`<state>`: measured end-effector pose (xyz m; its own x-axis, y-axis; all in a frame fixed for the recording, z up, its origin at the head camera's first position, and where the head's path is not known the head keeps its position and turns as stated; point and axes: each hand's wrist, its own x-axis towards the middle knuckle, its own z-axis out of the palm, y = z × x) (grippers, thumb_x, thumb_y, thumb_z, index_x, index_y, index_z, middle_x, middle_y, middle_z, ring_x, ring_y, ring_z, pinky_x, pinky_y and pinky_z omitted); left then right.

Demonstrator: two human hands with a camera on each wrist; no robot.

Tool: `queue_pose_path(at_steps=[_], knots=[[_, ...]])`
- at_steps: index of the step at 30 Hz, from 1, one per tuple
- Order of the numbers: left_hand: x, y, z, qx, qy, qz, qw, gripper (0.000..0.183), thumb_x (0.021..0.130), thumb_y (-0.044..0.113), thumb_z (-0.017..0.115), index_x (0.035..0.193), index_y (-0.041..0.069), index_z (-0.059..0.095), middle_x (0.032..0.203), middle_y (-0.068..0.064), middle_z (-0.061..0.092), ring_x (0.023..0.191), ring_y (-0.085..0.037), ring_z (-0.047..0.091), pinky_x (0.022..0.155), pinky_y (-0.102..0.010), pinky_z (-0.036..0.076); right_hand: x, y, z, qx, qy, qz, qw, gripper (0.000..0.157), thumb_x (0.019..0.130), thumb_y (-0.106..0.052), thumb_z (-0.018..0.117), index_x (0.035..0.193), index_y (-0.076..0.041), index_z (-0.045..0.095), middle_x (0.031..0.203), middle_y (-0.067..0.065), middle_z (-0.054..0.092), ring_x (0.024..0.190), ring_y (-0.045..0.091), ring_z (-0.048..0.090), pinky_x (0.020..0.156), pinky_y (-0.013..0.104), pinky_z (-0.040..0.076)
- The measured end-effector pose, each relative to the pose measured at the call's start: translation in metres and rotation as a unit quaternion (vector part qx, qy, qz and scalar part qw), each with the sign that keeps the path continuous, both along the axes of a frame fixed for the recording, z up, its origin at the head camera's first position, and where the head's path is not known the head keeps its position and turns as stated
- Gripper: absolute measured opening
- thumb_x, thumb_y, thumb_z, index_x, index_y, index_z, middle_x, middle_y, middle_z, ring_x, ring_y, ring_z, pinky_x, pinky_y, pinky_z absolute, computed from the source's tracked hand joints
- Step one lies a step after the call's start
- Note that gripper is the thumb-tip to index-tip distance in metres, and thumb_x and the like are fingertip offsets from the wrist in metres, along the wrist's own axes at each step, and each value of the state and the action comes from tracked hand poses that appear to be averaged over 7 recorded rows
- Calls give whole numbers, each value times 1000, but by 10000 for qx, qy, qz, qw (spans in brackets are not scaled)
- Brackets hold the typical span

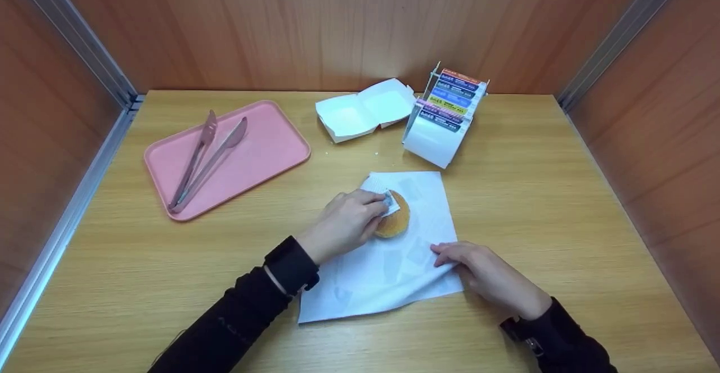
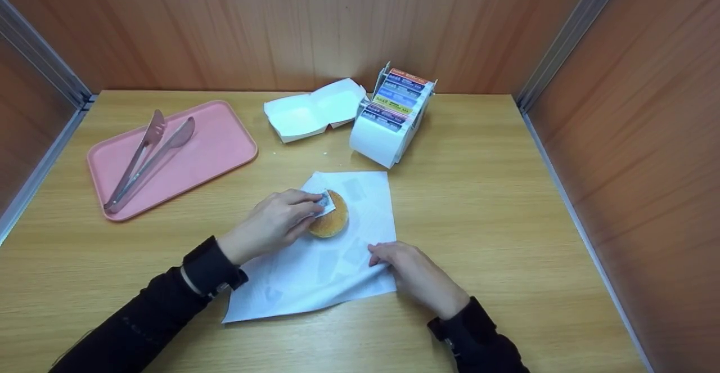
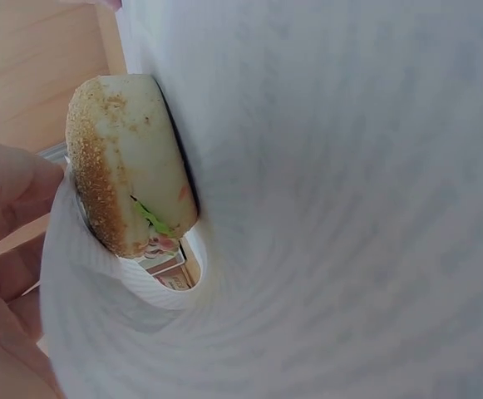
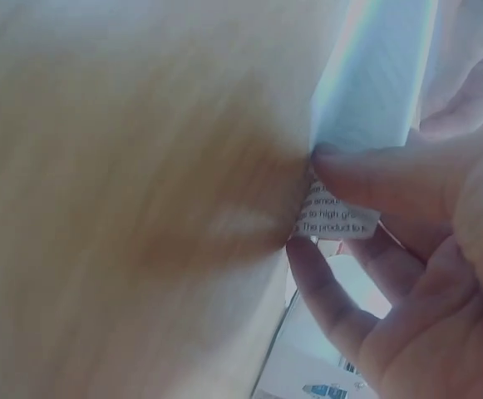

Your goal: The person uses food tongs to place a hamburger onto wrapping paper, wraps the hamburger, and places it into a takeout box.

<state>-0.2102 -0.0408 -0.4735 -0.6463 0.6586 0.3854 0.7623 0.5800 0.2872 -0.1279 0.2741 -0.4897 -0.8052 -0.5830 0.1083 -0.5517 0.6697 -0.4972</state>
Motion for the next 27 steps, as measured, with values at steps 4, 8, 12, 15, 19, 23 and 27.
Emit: queue_pose_path(at_steps=[4,8,12,15,19,23,27], knots=[[0,0,0,-13,-58,-21,10000,15,102,20,74,115,13,80,131,-10,76,120,-27,72,80,-45,61,-3,3,-1,-74,-28,33,10000,47,92,24,57,108,-14,79,135,6,76,130,28,71,109,47,56],[0,-1,0,12,-7,-47,10000,15,102,20,75,114,13,80,131,-10,76,119,-28,73,81,-46,62,-5,6,-1,-130,-154,94,9998,51,88,27,57,115,-11,77,132,4,77,130,28,71,111,46,55],[0,-1,0,17,94,-88,9999,16,101,20,75,115,13,80,130,-11,76,118,-29,73,83,-47,63,-5,7,1,-10,-405,-3,9992,59,82,31,58,119,-13,72,135,2,76,132,28,69,112,49,54],[-1,-2,0,-21,105,-105,9999,17,102,20,75,116,12,80,131,-12,76,119,-29,73,84,-47,63,-6,6,3,29,-532,-109,9985,53,86,27,60,116,-15,71,137,3,75,132,30,69,110,51,55],[-1,-1,-1,-38,170,-94,9998,17,102,20,73,116,12,80,132,-13,75,120,-29,72,84,-48,63,-9,4,9,-147,-592,-193,9980,46,92,21,61,117,-16,74,132,3,77,128,29,70,107,51,56],[-1,-1,-1,-90,44,-47,9999,19,104,22,71,118,13,79,135,-13,72,122,-30,70,86,-48,62,-15,-2,19,-252,-550,-335,9976,45,92,17,64,117,-19,76,123,-1,78,121,23,71,103,46,58],[0,-3,1,-167,-340,-24,9993,22,106,23,69,124,15,78,135,-13,67,123,-30,65,92,-48,60,-24,-12,28,-326,-532,-487,9969,25,97,0,75,114,-18,75,113,-6,78,113,15,72,98,41,60]])
